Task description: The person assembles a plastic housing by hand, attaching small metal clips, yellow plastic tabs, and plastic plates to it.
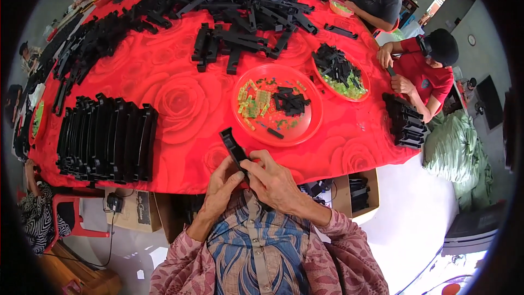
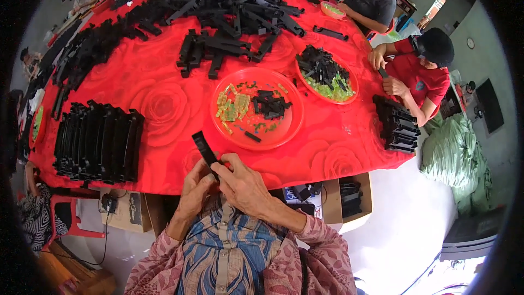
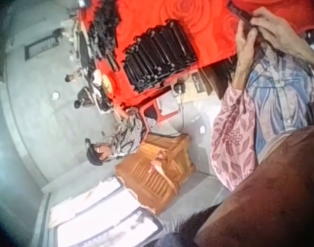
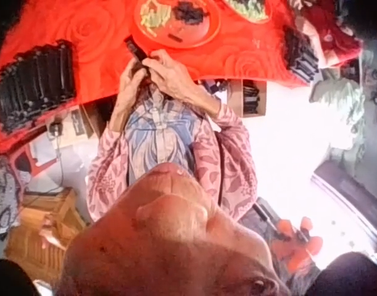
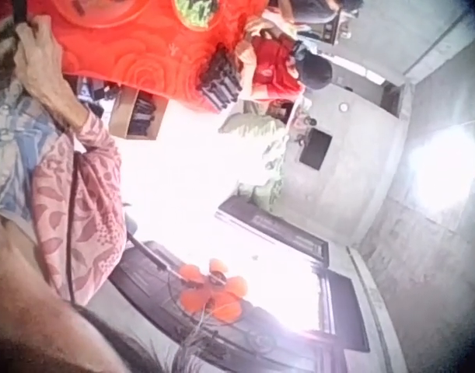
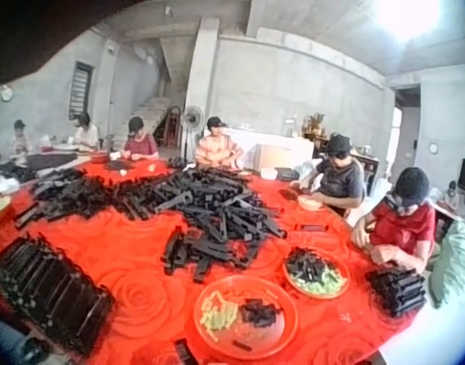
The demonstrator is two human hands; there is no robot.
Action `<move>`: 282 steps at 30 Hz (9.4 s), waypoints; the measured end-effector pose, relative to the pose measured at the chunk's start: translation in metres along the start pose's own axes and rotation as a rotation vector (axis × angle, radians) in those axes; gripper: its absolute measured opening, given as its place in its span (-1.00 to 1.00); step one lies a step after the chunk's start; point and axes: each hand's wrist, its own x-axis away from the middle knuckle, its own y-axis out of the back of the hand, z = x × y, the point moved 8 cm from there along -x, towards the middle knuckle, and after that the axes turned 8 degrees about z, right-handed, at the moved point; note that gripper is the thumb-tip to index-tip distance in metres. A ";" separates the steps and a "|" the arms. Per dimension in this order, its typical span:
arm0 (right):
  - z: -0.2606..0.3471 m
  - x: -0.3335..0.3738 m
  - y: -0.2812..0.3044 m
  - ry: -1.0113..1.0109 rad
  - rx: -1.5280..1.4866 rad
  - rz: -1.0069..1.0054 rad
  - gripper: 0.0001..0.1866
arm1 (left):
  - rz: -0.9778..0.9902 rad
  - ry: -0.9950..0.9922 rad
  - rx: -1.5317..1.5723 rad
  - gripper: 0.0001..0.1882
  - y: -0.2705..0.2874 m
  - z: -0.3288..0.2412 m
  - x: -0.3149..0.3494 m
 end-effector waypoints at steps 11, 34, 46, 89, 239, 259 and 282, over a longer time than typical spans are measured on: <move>-0.010 0.004 -0.002 0.024 0.062 -0.078 -0.59 | -0.024 0.015 -0.232 -0.47 0.003 0.000 -0.011; -0.020 0.010 0.014 -0.108 -0.207 -0.142 -0.79 | -0.087 0.006 0.322 -0.53 0.022 0.010 -0.013; -0.018 0.016 -0.010 -0.173 -0.007 -0.074 -0.63 | -0.316 0.058 0.117 -0.63 0.022 0.016 0.005; 0.007 0.015 0.006 0.022 -0.039 -0.353 -0.63 | -0.231 -0.031 0.080 -0.77 0.032 -0.005 -0.006; -0.008 -0.006 0.002 -0.035 0.307 -0.208 -0.74 | -0.025 0.293 0.358 -0.68 0.000 0.039 -0.002; -0.008 -0.006 0.001 -0.074 0.276 -0.197 -0.74 | -0.083 0.225 0.296 -0.69 -0.003 0.032 -0.004; -0.010 -0.006 0.009 -0.066 0.048 -0.290 -0.71 | -0.047 0.067 0.202 -0.65 -0.003 0.026 0.001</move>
